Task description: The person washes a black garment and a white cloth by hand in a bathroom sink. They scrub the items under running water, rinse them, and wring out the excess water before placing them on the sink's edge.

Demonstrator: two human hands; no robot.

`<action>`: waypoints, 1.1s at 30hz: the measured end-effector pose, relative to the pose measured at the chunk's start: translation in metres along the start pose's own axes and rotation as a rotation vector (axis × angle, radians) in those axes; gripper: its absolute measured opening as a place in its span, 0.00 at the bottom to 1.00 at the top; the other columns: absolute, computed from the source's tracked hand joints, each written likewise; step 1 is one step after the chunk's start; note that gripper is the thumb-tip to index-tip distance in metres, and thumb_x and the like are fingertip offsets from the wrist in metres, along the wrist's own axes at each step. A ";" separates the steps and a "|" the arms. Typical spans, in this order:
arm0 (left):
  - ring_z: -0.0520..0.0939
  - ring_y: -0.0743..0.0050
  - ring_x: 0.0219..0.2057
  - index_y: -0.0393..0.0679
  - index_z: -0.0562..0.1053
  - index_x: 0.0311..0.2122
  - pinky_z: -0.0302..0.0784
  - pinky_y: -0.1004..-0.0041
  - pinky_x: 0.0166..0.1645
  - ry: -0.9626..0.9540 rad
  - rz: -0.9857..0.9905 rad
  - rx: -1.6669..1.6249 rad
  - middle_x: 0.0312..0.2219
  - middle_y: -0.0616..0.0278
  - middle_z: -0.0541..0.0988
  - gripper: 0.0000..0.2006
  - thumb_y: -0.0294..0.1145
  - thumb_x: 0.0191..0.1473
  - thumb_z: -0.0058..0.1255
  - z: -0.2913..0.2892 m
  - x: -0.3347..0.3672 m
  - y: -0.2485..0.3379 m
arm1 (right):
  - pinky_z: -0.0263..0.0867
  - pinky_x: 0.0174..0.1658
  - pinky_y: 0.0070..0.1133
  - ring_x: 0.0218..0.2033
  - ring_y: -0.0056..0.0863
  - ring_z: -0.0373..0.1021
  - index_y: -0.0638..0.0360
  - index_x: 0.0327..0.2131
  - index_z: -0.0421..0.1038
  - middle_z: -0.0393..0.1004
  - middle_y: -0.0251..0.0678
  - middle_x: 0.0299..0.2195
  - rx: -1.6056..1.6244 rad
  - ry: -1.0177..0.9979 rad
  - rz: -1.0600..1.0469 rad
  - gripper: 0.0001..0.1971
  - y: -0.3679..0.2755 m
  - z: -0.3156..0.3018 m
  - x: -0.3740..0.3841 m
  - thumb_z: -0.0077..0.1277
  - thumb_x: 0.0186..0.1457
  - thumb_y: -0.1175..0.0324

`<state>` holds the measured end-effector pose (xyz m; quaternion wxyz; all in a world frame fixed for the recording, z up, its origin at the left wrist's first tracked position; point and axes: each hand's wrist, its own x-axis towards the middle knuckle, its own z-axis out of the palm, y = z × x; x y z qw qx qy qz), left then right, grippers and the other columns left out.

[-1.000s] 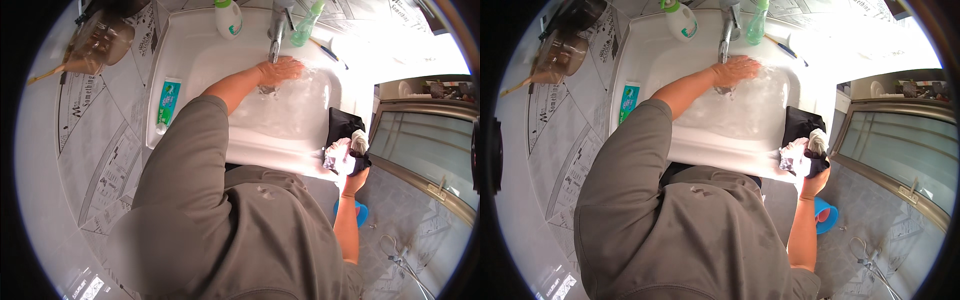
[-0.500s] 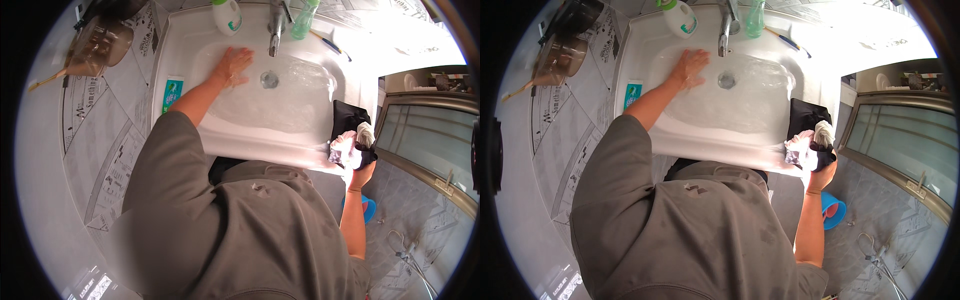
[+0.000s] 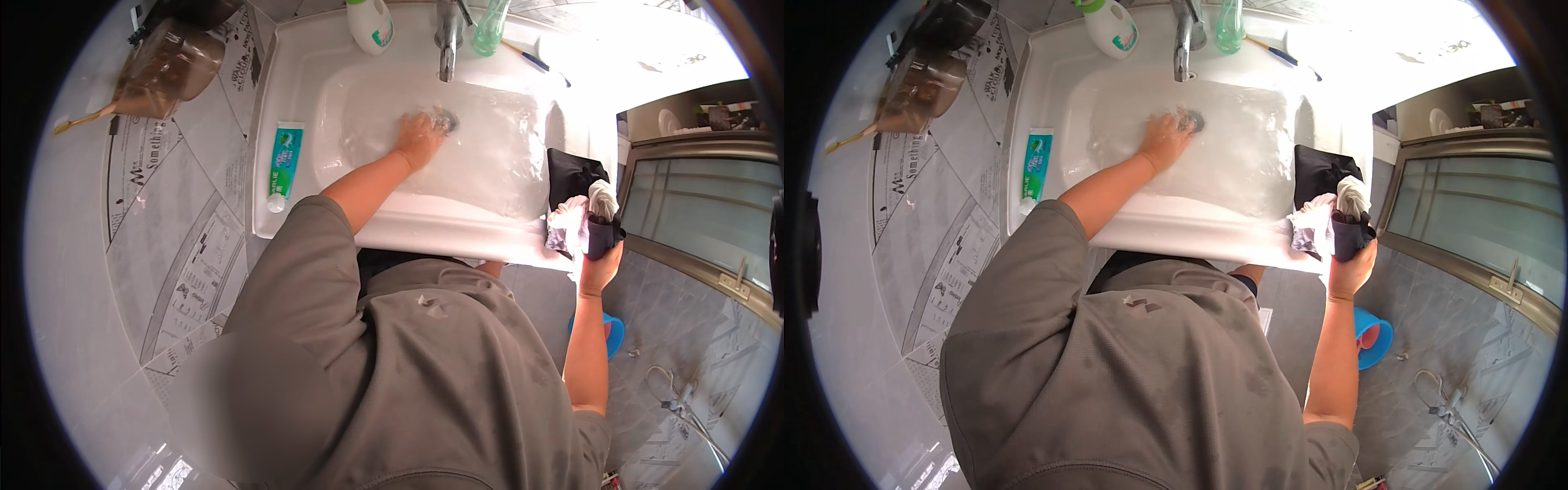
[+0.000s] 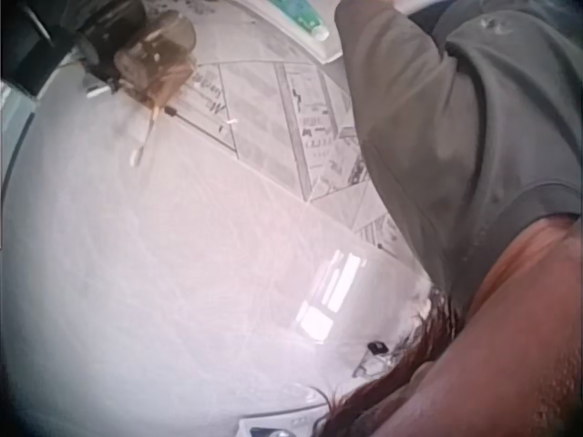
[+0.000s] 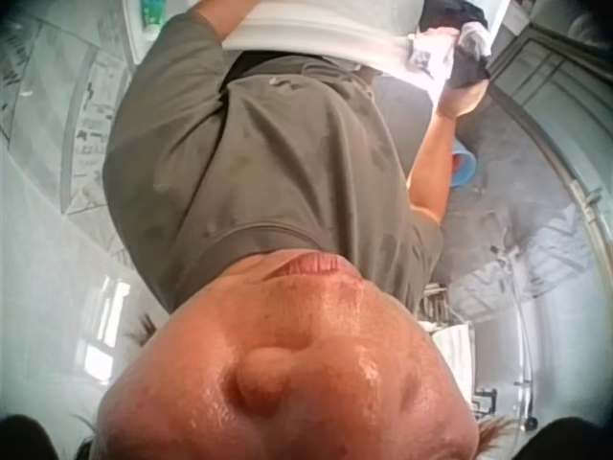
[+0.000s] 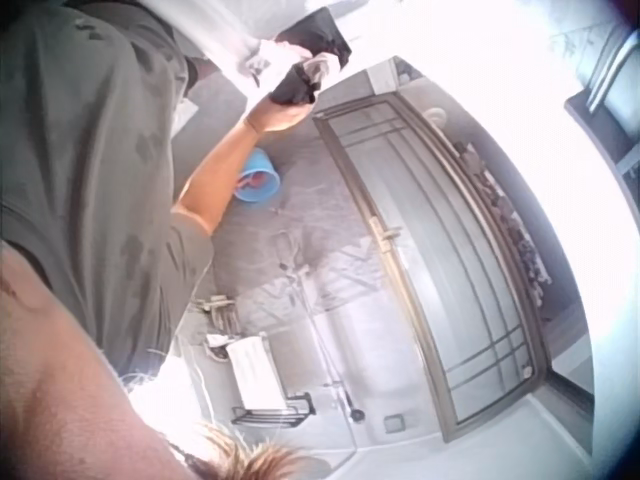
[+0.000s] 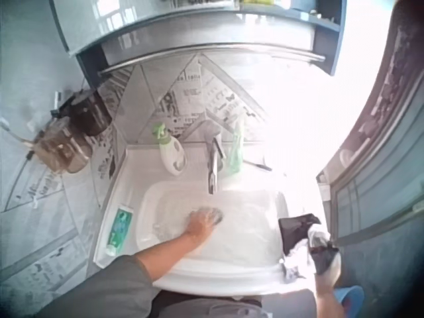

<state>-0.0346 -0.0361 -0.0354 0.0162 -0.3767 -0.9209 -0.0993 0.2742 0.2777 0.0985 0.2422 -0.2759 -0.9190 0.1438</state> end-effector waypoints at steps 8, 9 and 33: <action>0.67 0.59 0.54 0.51 0.75 0.39 0.64 0.51 0.50 0.241 0.129 0.025 0.50 0.57 0.69 0.11 0.38 0.51 0.49 -0.007 -0.008 -0.001 | 0.60 0.54 0.36 0.50 0.53 0.64 0.72 0.52 0.57 0.67 0.56 0.48 0.002 -0.037 0.066 0.44 0.004 0.003 -0.001 0.67 0.31 0.63; 0.67 0.57 0.53 0.49 0.75 0.40 0.63 0.51 0.51 0.189 0.129 0.018 0.50 0.56 0.70 0.12 0.38 0.51 0.49 -0.023 -0.004 0.004 | 0.60 0.55 0.36 0.50 0.53 0.64 0.72 0.53 0.57 0.66 0.56 0.48 0.002 -0.036 0.072 0.44 0.005 0.003 -0.003 0.67 0.31 0.63; 0.36 0.44 0.66 0.56 0.47 0.66 0.29 0.37 0.62 -1.027 -0.114 -0.272 0.64 0.40 0.36 0.41 0.70 0.53 0.27 -0.144 -0.102 0.000 | 0.62 0.52 0.29 0.50 0.40 0.67 0.57 0.52 0.64 0.70 0.41 0.48 0.147 -0.056 0.130 0.37 -0.011 -0.006 0.004 0.67 0.34 0.66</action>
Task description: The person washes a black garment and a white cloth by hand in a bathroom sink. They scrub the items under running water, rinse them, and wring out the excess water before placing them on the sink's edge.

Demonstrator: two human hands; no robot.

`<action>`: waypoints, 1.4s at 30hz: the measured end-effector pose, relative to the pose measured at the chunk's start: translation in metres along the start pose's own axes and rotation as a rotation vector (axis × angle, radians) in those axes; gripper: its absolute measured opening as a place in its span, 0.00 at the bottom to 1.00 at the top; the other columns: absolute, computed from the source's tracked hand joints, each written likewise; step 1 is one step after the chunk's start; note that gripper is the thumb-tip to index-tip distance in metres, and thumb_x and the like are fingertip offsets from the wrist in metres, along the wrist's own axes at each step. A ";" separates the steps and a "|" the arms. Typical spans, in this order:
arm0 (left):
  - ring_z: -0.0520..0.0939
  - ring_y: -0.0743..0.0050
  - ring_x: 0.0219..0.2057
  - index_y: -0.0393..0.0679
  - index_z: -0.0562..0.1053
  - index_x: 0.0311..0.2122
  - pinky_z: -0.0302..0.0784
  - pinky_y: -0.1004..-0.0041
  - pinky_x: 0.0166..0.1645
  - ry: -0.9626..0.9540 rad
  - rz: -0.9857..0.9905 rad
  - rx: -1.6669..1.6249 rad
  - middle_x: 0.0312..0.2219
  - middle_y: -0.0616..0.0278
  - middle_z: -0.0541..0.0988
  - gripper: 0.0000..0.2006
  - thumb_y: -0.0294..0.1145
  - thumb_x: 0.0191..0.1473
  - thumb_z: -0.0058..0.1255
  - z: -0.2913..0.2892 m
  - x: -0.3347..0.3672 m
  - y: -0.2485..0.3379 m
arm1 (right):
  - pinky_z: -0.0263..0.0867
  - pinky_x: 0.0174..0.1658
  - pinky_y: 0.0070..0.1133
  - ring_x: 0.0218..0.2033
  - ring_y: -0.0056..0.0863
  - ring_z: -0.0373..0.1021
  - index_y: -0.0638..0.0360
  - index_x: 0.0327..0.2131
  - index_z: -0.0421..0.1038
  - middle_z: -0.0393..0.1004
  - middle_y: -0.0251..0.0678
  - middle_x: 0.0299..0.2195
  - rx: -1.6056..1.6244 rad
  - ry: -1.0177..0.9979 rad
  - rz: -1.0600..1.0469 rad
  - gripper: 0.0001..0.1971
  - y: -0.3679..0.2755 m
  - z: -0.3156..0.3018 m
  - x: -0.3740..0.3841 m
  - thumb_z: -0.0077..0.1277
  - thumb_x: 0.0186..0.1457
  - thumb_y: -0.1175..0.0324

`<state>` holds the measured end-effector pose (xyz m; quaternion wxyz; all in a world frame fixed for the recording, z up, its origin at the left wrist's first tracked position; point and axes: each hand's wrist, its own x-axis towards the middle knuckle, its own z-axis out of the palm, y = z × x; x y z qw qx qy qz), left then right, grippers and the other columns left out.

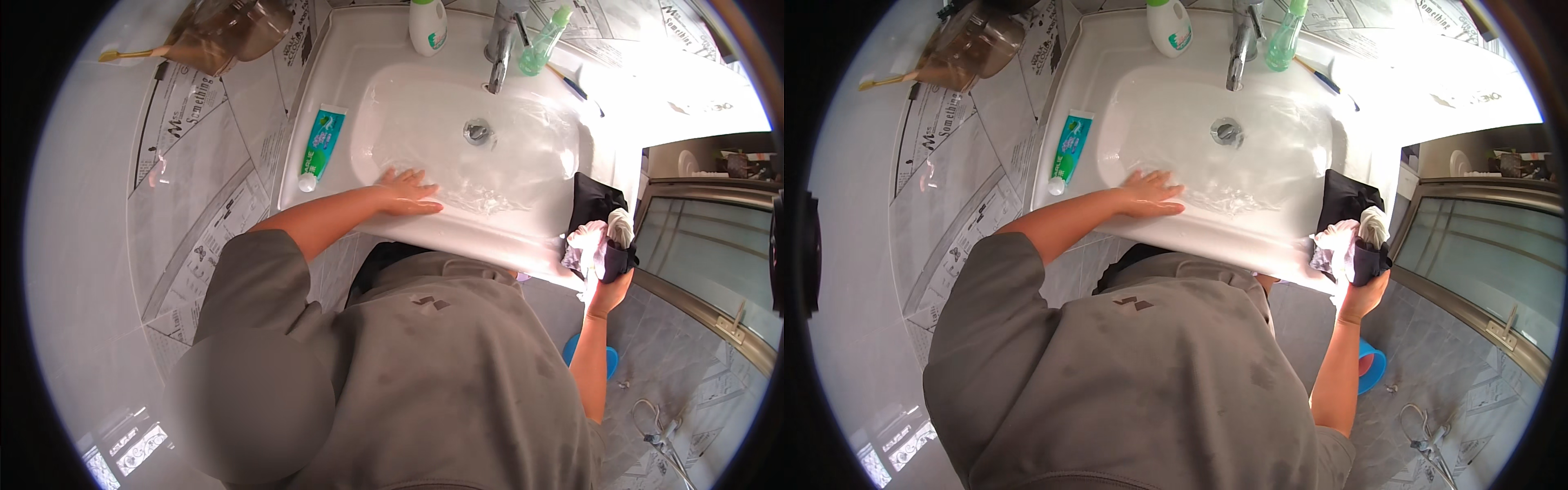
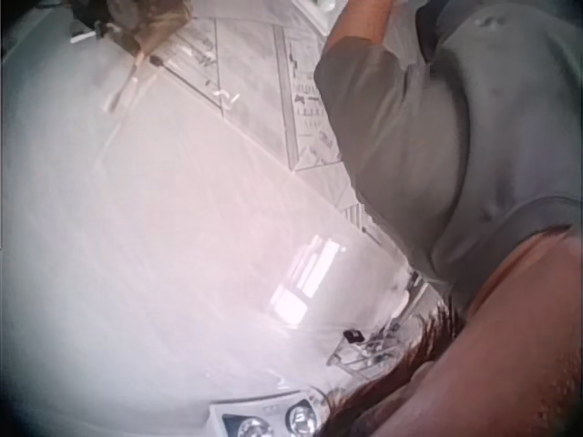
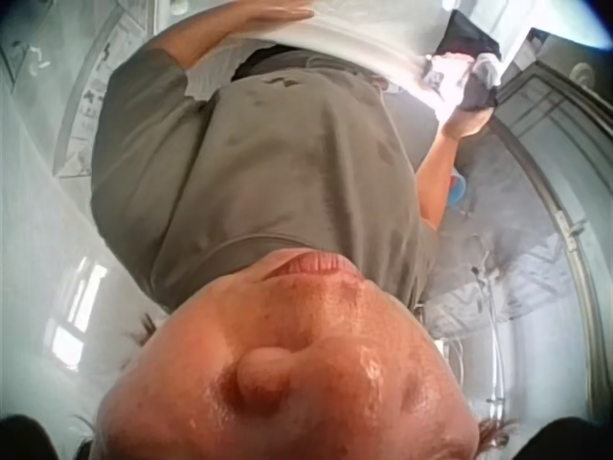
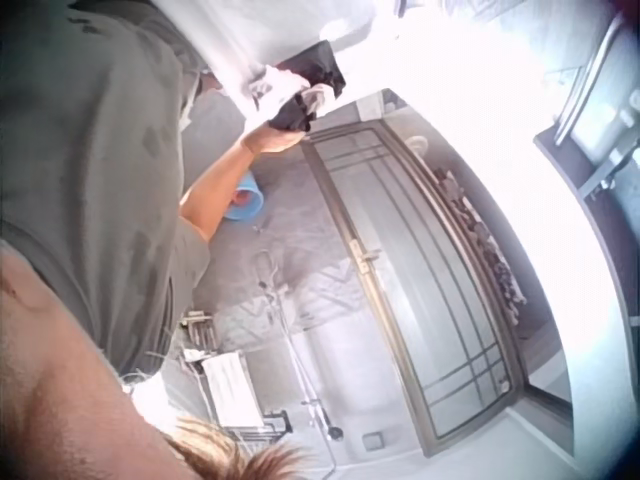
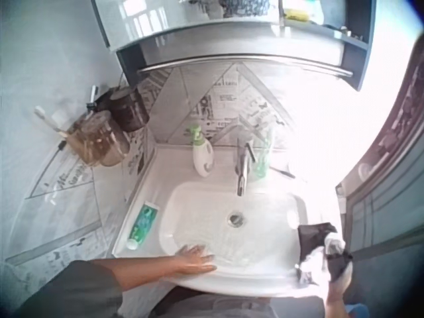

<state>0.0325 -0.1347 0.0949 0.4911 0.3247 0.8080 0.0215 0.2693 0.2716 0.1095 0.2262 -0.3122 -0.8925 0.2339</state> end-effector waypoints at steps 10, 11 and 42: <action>0.33 0.47 0.66 0.69 0.45 0.66 0.25 0.38 0.62 0.447 -0.182 0.215 0.66 0.51 0.36 0.41 0.71 0.49 0.37 -0.022 0.079 0.033 | 0.64 0.47 0.33 0.44 0.48 0.68 0.64 0.47 0.64 0.71 0.47 0.42 -0.099 0.077 -0.122 0.36 0.006 0.002 0.000 0.67 0.30 0.67; 0.33 0.47 0.66 0.68 0.45 0.66 0.25 0.39 0.63 0.474 -0.192 0.183 0.66 0.51 0.37 0.41 0.70 0.50 0.37 -0.025 0.083 0.041 | 0.64 0.47 0.34 0.44 0.49 0.68 0.64 0.48 0.63 0.71 0.48 0.42 -0.109 0.071 -0.125 0.37 0.004 0.003 -0.002 0.66 0.30 0.67; 0.50 0.55 0.64 0.52 0.50 0.64 0.44 0.49 0.64 0.800 -0.074 0.031 0.63 0.52 0.50 0.39 0.52 0.50 0.52 -0.022 0.126 0.044 | 0.57 0.57 0.28 0.57 0.43 0.60 0.58 0.59 0.53 0.60 0.48 0.56 -0.019 -0.368 0.060 0.41 -0.048 -0.056 0.027 0.59 0.38 0.69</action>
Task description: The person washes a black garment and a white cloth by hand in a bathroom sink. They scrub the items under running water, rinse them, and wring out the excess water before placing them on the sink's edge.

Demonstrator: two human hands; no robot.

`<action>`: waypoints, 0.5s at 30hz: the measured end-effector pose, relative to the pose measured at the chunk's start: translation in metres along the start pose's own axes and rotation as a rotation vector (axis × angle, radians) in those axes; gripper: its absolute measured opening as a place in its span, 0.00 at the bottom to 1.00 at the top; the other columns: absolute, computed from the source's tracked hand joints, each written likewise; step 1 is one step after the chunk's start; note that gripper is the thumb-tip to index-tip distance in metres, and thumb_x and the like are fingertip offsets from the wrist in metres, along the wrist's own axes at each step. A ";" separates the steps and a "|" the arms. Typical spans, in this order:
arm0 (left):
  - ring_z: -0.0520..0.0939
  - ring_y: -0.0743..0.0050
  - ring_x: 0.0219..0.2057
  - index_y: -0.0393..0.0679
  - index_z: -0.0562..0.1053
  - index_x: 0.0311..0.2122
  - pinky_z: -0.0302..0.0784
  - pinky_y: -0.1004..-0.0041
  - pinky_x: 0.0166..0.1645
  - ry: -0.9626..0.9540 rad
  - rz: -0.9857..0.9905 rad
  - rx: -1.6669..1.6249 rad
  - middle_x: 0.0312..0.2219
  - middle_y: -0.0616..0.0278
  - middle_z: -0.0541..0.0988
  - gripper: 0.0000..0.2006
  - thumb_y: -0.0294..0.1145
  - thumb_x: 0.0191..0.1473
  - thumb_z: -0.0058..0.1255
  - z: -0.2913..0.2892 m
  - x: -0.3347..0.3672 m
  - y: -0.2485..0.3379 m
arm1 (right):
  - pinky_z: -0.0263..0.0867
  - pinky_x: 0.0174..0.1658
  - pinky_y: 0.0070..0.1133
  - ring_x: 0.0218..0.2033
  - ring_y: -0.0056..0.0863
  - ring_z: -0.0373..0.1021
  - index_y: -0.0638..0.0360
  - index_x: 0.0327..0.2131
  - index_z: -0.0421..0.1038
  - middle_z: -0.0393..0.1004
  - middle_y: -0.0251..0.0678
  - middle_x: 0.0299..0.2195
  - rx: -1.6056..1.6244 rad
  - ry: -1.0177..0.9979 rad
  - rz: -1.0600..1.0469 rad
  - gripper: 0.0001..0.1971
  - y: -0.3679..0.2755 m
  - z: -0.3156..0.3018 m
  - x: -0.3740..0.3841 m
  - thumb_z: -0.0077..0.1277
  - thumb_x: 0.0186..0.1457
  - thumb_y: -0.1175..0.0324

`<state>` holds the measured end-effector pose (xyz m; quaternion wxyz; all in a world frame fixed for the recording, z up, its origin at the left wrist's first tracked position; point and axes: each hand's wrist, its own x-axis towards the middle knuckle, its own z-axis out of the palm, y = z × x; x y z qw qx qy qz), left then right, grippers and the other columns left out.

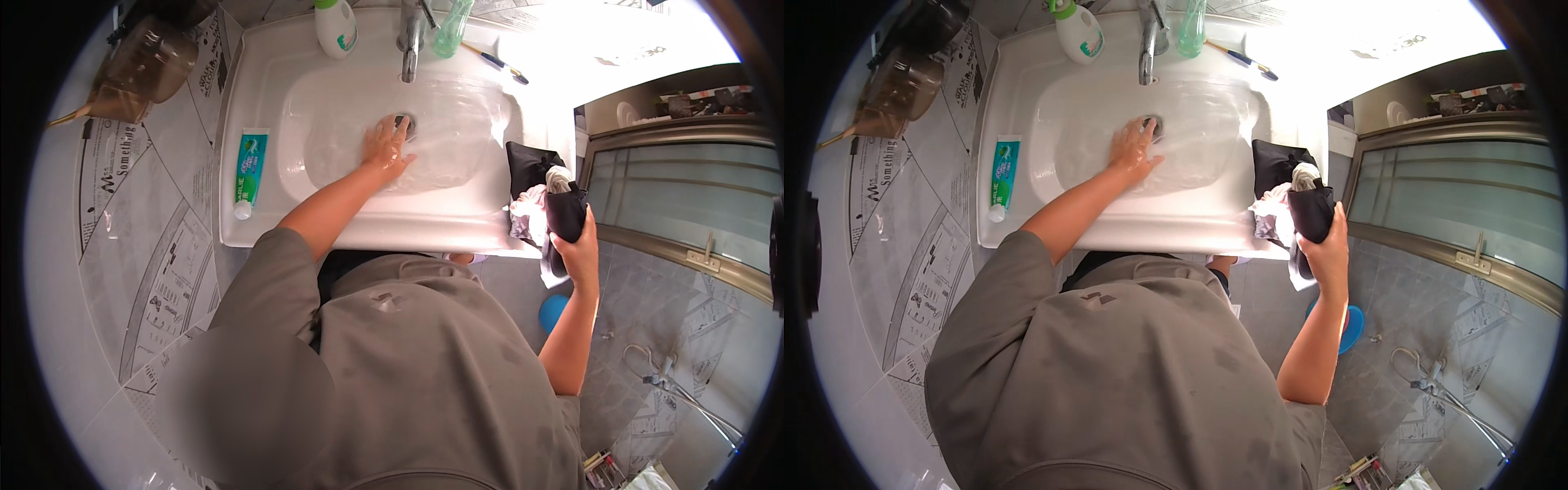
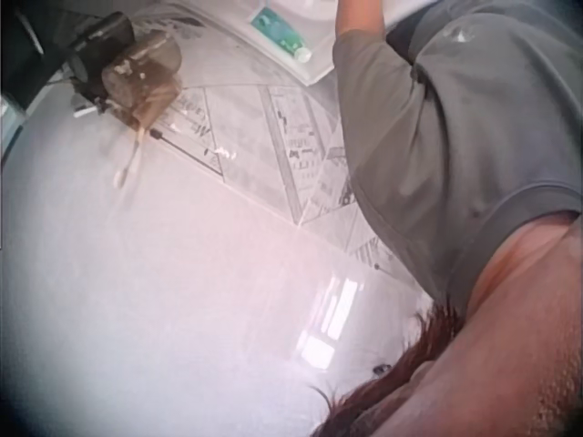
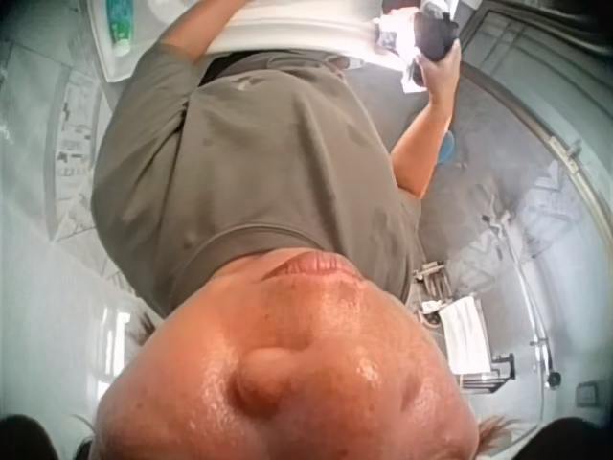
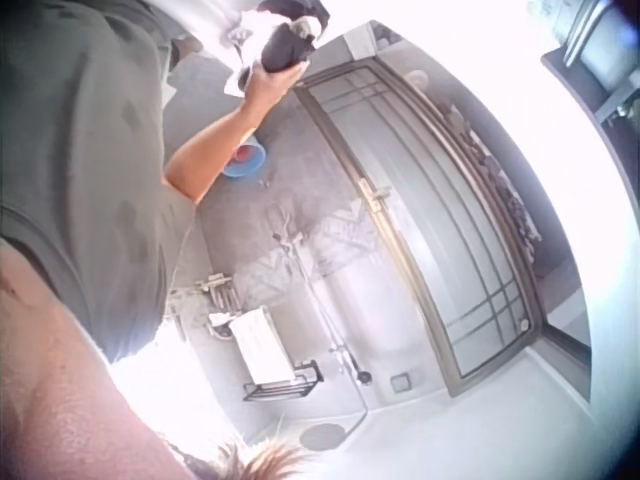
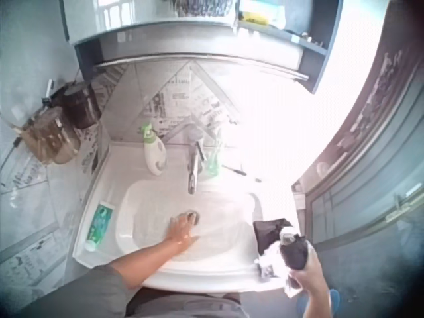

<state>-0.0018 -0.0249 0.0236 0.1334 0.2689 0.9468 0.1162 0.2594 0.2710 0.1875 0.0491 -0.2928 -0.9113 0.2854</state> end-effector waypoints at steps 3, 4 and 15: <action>0.51 0.52 0.64 0.51 0.50 0.64 0.45 0.50 0.64 -0.003 -0.061 -0.170 0.63 0.47 0.50 0.41 0.51 0.49 0.54 0.003 -0.019 -0.001 | 0.52 0.61 0.28 0.62 0.42 0.53 0.55 0.63 0.48 0.55 0.46 0.60 0.093 -0.031 0.065 0.47 -0.036 -0.036 -0.007 0.60 0.36 0.73; 0.52 0.52 0.63 0.50 0.51 0.64 0.47 0.50 0.64 -0.032 -0.067 -0.238 0.63 0.46 0.51 0.41 0.51 0.48 0.54 0.004 -0.025 -0.005 | 0.51 0.61 0.28 0.62 0.42 0.53 0.56 0.63 0.47 0.54 0.47 0.61 0.071 0.049 0.017 0.48 -0.038 -0.040 -0.004 0.60 0.36 0.73; 0.65 0.53 0.56 0.43 0.65 0.56 0.60 0.60 0.58 -0.311 -0.011 -0.161 0.54 0.49 0.66 0.30 0.53 0.53 0.47 -0.067 -0.113 -0.035 | 0.56 0.58 0.33 0.58 0.44 0.58 0.53 0.61 0.53 0.61 0.47 0.56 0.040 0.017 0.028 0.53 -0.008 0.028 0.030 0.70 0.29 0.52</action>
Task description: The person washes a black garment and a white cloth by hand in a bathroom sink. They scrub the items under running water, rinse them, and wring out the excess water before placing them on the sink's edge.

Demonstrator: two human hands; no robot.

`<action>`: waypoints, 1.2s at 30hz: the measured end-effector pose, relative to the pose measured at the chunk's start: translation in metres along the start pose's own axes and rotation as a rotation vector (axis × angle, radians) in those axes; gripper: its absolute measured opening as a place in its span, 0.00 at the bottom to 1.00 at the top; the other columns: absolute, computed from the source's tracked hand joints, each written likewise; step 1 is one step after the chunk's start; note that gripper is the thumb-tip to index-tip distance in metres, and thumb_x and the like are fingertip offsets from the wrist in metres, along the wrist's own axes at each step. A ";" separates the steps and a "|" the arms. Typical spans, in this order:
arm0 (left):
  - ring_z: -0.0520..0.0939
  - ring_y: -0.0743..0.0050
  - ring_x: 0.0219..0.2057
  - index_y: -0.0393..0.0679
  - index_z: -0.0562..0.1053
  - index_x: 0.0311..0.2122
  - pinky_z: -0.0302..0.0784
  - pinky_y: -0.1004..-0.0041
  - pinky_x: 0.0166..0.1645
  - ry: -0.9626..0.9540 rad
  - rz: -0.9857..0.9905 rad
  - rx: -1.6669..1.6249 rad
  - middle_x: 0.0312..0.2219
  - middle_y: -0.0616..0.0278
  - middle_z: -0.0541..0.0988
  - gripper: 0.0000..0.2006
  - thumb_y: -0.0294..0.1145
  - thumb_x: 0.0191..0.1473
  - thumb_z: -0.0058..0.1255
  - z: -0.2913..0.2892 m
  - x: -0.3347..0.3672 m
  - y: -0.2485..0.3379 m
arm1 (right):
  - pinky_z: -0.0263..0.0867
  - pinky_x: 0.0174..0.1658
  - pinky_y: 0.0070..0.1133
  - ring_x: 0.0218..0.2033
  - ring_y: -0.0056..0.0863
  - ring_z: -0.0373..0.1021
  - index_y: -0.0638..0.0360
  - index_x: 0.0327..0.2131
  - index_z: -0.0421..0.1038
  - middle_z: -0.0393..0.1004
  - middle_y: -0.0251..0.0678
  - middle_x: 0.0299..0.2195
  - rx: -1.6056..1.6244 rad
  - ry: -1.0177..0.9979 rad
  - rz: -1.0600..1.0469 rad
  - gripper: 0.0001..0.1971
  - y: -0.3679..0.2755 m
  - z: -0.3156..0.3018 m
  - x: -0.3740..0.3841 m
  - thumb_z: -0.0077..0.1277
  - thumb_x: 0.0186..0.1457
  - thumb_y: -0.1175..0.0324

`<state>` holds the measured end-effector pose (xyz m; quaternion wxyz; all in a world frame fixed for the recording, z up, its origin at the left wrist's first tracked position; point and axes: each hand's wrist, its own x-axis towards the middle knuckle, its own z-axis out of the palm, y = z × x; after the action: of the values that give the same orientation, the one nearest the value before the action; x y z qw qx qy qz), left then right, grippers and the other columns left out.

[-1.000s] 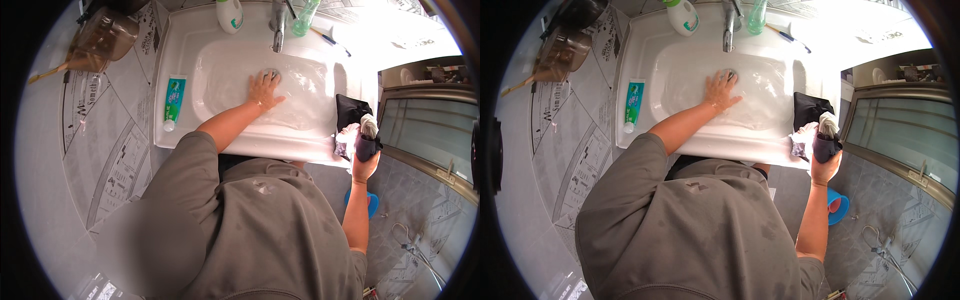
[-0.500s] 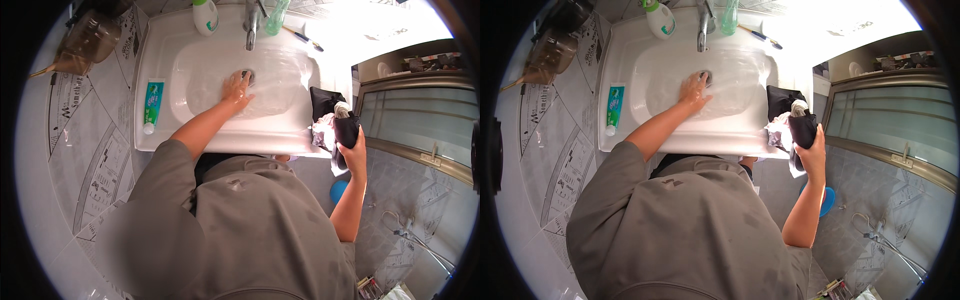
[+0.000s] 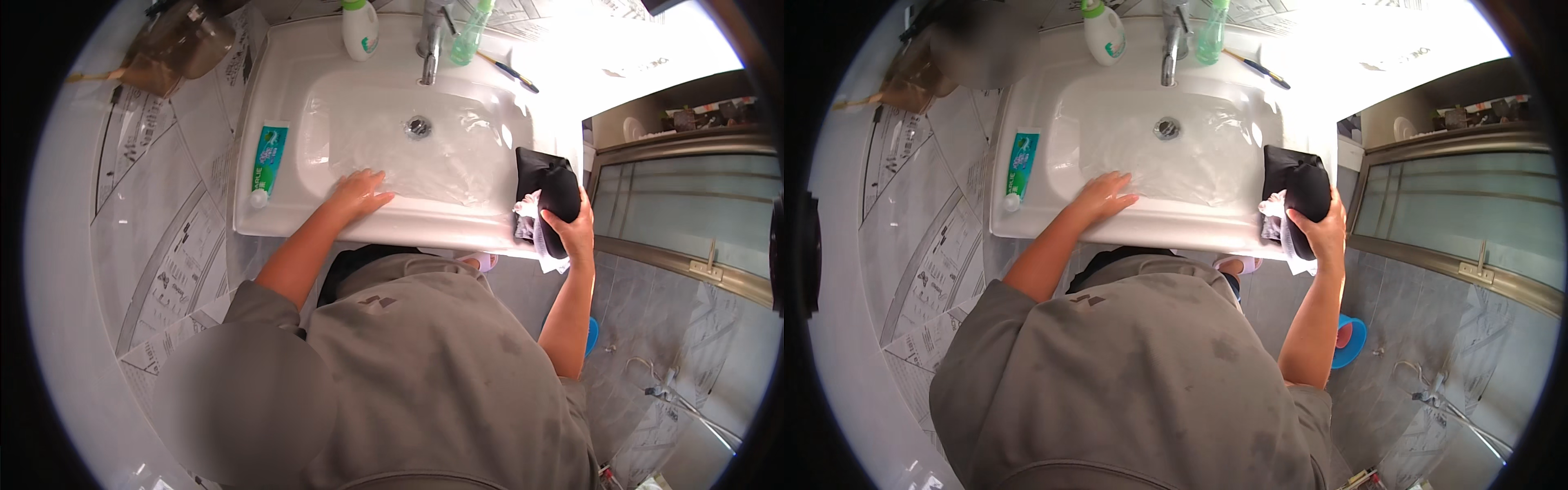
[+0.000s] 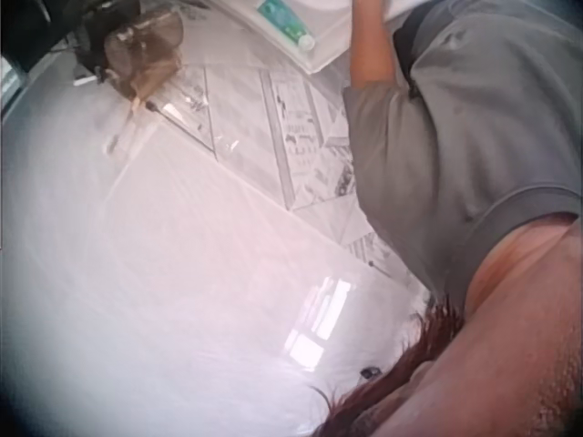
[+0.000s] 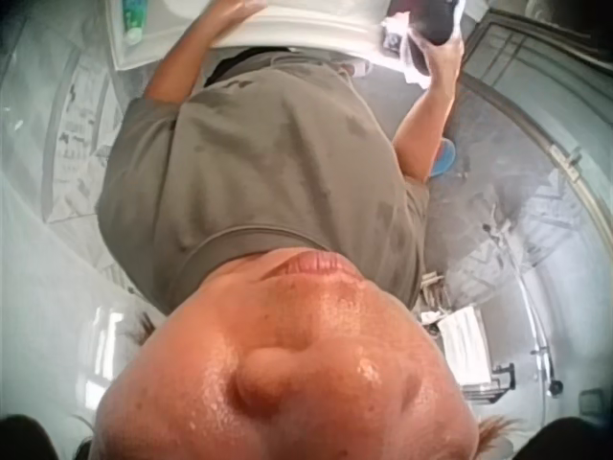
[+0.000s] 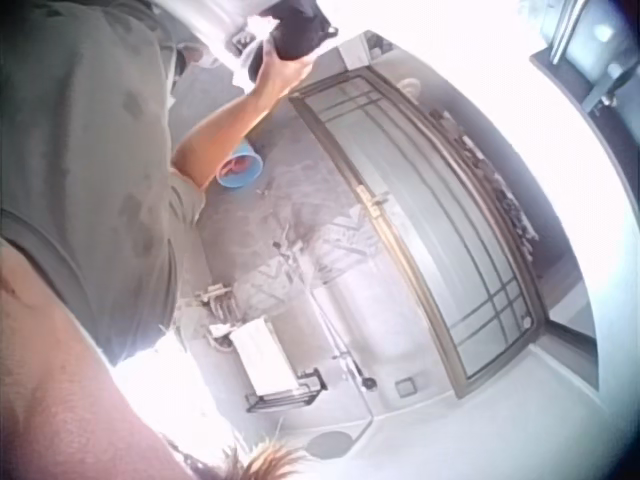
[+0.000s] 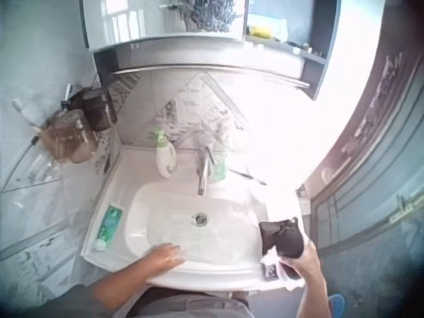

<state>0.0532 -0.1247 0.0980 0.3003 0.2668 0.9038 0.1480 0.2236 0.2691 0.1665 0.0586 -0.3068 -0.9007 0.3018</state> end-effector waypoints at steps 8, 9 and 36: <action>0.76 0.57 0.44 0.44 0.75 0.44 0.67 0.62 0.49 0.395 0.170 0.015 0.40 0.57 0.78 0.20 0.49 0.55 0.46 0.019 -0.027 -0.016 | 0.43 0.64 0.30 0.64 0.38 0.47 0.52 0.64 0.45 0.48 0.43 0.64 0.403 0.058 -0.062 0.47 0.010 -0.021 -0.006 0.61 0.45 0.50; 0.76 0.57 0.43 0.45 0.76 0.44 0.67 0.62 0.49 0.389 0.153 0.012 0.40 0.58 0.78 0.20 0.49 0.55 0.46 0.020 -0.028 -0.016 | 0.41 0.64 0.32 0.65 0.38 0.44 0.51 0.64 0.47 0.48 0.41 0.64 0.412 0.101 -0.026 0.45 -0.001 -0.029 -0.013 0.59 0.47 0.49; 0.73 0.64 0.50 0.45 0.75 0.45 0.61 0.58 0.58 0.692 0.215 0.046 0.45 0.62 0.77 0.21 0.49 0.52 0.51 0.044 -0.084 -0.001 | 0.67 0.46 0.30 0.43 0.38 0.72 0.54 0.39 0.77 0.76 0.40 0.41 -0.129 -0.544 -0.484 0.24 -0.108 0.150 -0.052 0.46 0.54 0.44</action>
<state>0.1369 -0.1683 0.1026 -0.0467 0.3012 0.9217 0.2400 0.1661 0.0937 0.1115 -0.1326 0.0033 -0.9470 0.2924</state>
